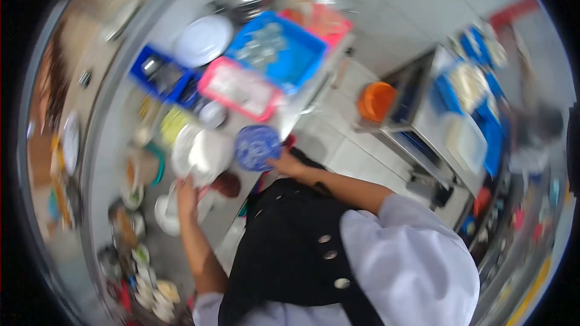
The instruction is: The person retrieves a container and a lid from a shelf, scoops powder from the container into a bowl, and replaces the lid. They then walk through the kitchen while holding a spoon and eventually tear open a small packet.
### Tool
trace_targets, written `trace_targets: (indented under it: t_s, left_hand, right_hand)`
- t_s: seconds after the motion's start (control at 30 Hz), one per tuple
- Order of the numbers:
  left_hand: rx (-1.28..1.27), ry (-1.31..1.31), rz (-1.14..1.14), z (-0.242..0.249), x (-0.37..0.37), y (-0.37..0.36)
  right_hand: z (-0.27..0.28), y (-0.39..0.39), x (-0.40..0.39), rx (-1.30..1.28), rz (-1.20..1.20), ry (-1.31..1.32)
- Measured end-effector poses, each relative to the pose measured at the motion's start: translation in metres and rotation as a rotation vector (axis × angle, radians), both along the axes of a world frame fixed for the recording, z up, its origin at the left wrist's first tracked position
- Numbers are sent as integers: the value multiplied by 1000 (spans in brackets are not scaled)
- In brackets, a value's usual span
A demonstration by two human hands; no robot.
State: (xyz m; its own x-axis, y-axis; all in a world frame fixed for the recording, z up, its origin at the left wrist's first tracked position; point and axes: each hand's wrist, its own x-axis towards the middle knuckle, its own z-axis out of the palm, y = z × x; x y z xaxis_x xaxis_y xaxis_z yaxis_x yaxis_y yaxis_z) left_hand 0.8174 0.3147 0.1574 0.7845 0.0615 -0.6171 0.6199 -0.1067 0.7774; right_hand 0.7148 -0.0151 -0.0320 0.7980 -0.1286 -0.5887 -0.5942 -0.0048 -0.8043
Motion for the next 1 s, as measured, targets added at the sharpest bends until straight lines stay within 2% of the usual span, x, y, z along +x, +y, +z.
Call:
trace_targets:
  t_s: [0.03, 0.07, 0.13, 0.2, 0.33, 0.37, 0.43, 0.53, 0.63, 0.73, 0.8, 0.87, 0.93, 1.0]
  left_hand:
    - [6, -53, 22, -5, -1, -5]
    - [53, -82, 54, -11, 1, -9]
    - [74, -176, 25, 12, 1, -35]
    - [123, -198, 46, 31, -2, -49]
    - [112, -342, 154, 19, -14, -35]
    - [131, -332, 206, 34, -24, -34]
    - [-65, -257, 240, 86, -25, -42]
    - [-19, -205, 163, 105, -28, -35]
    - [-16, -193, 87, 84, -17, -21]
    - [-10, -151, -22, 63, 0, -7]
    - [-5, -97, -87, 47, 17, 0]
    - [-175, -29, -122, 38, 23, 3]
    - [-189, -45, -142, 34, 25, 8]
    - [-375, -38, -251, 10, 47, 24]
  right_hand:
    - [48, -13, 5, 175, 16, 232]
    - [54, -21, 4, 276, 40, 257]
    - [83, -26, 4, 464, -72, 305]
    - [47, -32, 2, 578, -48, 262]
    - [55, -41, 16, 600, 81, 305]
    - [53, -41, 15, 643, 88, 290]
    - [68, -39, 22, 659, 133, 329]
    - [64, -46, 24, 641, 117, 344]
    - [60, -55, 25, 557, 205, 384]
    - [88, -55, -4, 470, 57, 251]
    - [87, -58, -41, 418, -96, 194]
    - [86, -69, -87, 395, -225, 131]
    - [82, -78, -143, 394, -323, 129]
    - [68, -93, -204, 381, -411, 219]
